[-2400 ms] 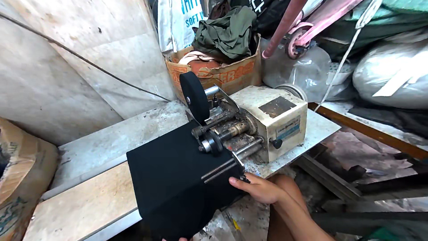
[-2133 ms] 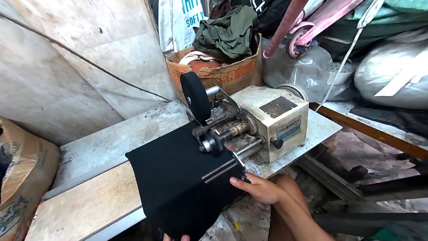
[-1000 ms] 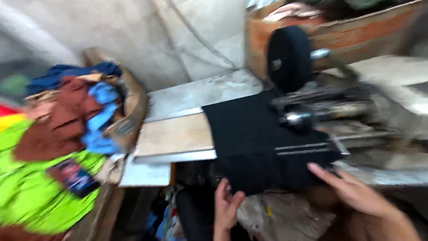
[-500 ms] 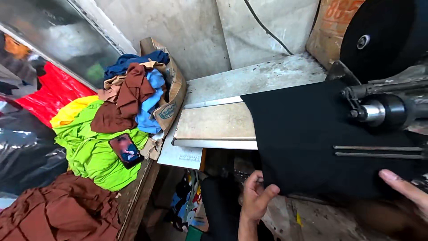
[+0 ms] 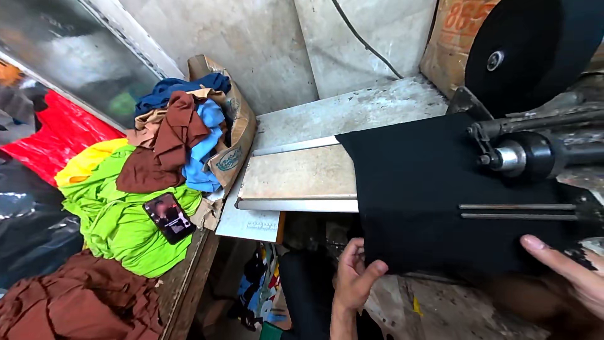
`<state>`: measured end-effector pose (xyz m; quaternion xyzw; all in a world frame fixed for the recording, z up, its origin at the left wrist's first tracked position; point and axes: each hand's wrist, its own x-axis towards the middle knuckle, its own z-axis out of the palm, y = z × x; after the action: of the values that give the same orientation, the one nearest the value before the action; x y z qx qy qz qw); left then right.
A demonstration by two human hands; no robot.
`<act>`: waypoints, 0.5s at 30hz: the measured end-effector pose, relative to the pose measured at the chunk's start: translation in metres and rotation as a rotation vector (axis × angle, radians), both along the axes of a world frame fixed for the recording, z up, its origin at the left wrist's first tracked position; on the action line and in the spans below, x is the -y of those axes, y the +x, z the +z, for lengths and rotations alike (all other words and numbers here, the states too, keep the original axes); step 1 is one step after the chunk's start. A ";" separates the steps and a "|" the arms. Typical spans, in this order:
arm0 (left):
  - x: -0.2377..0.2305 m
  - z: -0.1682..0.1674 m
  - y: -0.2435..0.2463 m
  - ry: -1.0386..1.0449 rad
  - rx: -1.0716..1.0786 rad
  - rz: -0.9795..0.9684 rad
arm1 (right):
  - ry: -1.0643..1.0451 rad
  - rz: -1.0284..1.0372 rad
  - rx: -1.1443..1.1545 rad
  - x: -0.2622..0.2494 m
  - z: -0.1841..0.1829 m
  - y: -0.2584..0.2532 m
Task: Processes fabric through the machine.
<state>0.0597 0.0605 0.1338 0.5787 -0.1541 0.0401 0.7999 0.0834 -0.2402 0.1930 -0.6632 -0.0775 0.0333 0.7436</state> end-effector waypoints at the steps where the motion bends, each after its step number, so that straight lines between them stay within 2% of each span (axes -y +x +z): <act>1: -0.001 0.001 0.000 0.026 0.000 -0.010 | 0.002 0.002 0.009 0.000 -0.001 0.000; 15: 0.002 0.000 0.001 0.060 -0.007 0.023 | -0.004 -0.028 0.025 -0.001 -0.004 0.001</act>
<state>0.0609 0.0587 0.1341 0.6044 -0.1458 0.0424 0.7821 0.0843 -0.2395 0.1894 -0.6660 -0.0774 0.0147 0.7418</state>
